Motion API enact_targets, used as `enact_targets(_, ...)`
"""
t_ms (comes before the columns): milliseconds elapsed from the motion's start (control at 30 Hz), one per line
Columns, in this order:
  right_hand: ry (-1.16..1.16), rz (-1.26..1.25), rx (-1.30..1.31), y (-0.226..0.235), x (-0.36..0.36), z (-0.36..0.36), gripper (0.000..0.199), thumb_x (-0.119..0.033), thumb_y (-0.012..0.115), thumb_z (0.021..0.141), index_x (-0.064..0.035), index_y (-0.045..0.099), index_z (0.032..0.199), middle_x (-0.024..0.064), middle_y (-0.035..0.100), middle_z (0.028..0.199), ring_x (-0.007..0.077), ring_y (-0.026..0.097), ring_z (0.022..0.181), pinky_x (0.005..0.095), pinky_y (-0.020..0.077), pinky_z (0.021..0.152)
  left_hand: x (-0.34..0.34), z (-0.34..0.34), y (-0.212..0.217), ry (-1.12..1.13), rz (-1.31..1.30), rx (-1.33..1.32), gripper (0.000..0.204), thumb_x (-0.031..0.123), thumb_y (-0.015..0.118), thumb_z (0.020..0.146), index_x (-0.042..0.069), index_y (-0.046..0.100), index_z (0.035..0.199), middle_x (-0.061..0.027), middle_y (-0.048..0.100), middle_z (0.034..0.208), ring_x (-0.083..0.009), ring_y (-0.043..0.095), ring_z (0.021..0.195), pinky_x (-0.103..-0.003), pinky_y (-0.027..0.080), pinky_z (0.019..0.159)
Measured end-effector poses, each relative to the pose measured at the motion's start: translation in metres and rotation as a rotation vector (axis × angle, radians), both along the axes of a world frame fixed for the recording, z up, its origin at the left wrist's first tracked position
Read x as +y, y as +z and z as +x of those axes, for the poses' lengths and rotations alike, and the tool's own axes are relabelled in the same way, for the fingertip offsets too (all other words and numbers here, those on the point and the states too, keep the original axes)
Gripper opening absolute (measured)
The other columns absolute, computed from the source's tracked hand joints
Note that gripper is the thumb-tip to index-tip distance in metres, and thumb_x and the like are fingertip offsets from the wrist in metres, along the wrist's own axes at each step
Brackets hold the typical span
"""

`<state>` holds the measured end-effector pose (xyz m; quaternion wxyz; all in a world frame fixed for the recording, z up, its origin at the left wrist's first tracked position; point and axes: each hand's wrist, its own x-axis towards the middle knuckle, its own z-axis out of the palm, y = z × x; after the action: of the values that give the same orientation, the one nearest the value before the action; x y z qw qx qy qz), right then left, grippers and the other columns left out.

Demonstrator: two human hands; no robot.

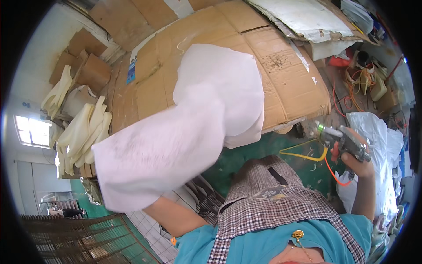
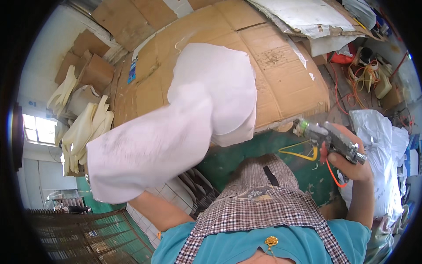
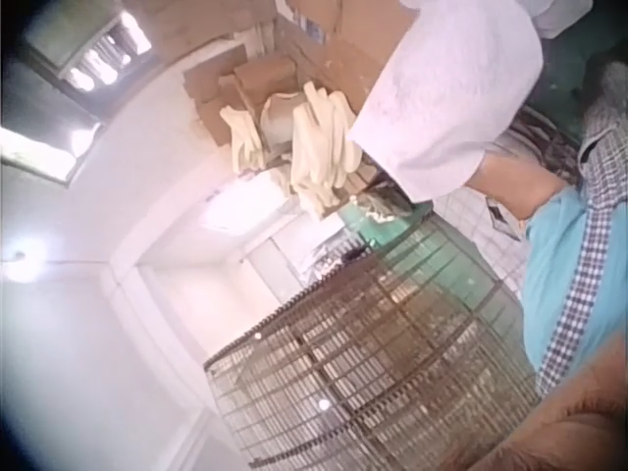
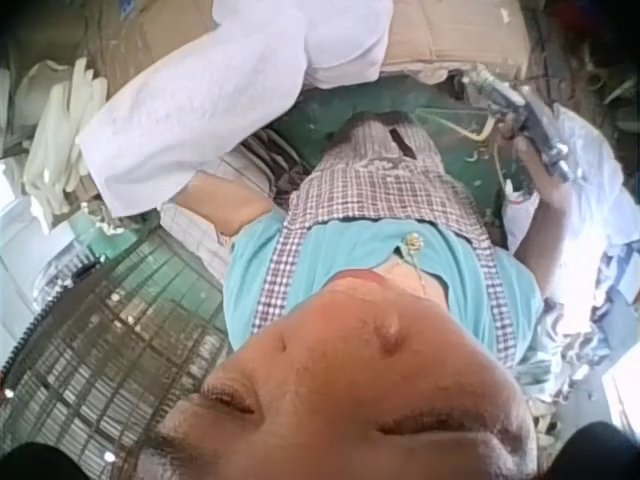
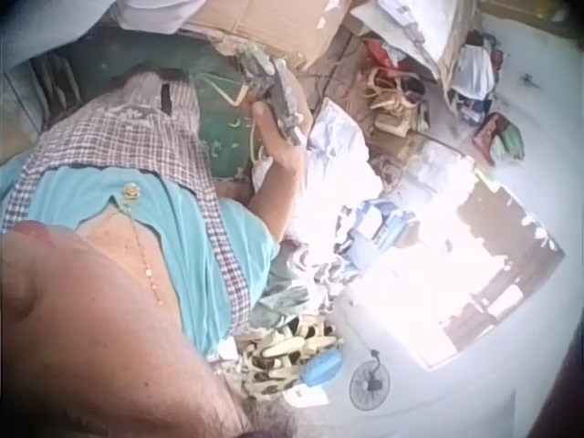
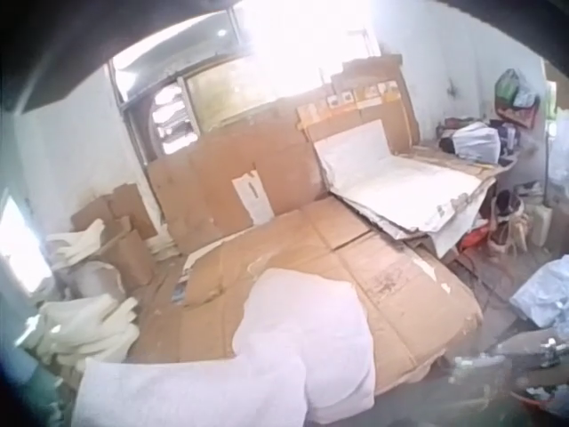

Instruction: Applying adhesive to fabric and foam components using a spray gun and stacking them on a rack.

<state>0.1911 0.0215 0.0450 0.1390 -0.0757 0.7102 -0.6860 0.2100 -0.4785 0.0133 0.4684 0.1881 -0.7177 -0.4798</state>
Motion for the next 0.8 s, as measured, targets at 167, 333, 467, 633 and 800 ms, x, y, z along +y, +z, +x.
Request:
enact_targets(167,-0.254,0.007,0.096,-0.007,-0.001,-0.006,0.048,-0.019,0.065,0.076,0.0020,0.044,0.113,0.0080,0.056,0.082,0.0166,0.057,0.071,0.0291,0.0482,0.065,-0.019,0.049,0.000,0.002,0.013,0.012,0.041,0.021,0.042,0.085,-0.006,0.048,0.115,-0.0188,0.052,0.115,-0.0300,0.057,0.095,-0.044,0.049,0.080)
enact_targets(333,-0.148,0.077,0.071,0.004,0.019,0.010,0.049,-0.018,0.066,0.073,0.0033,0.045,0.112,0.0078,0.057,0.081,0.0160,0.058,0.070,0.0287,0.0477,0.065,-0.012,0.075,-0.004,0.010,0.034,0.030,0.041,0.021,0.042,0.085,-0.006,0.048,0.115,-0.0187,0.052,0.115,-0.0299,0.057,0.095,-0.044,0.049,0.080)
enact_targets(467,-0.038,0.038,0.050,-0.001,0.013,0.018,0.055,-0.019,0.067,0.071,0.0042,0.043,0.115,0.0067,0.056,0.078,0.0154,0.057,0.067,0.0288,0.0474,0.064,-0.027,0.095,0.005,0.007,0.039,0.047,0.041,0.022,0.042,0.085,-0.006,0.048,0.115,-0.0187,0.052,0.115,-0.0299,0.057,0.095,-0.044,0.050,0.080)
enact_targets(633,-0.134,0.025,0.125,-0.005,0.016,0.016,0.058,-0.024,0.069,0.072,0.0049,0.042,0.116,0.0090,0.056,0.078,0.0168,0.057,0.068,0.0300,0.0476,0.064,0.024,0.101,-0.009,-0.004,0.058,0.066,0.041,0.022,0.041,0.085,-0.006,0.048,0.115,-0.0186,0.052,0.115,-0.0299,0.057,0.095,-0.044,0.050,0.079)
enact_targets(800,-0.233,0.110,0.139,0.006,0.025,0.027,0.058,-0.022,0.067,0.073,0.0051,0.041,0.118,0.0091,0.056,0.077,0.0164,0.056,0.067,0.0302,0.0476,0.064,0.025,0.098,-0.007,-0.013,0.076,0.089,0.042,0.023,0.041,0.085,-0.006,0.048,0.115,-0.0186,0.052,0.115,-0.0298,0.057,0.095,-0.044,0.050,0.079)
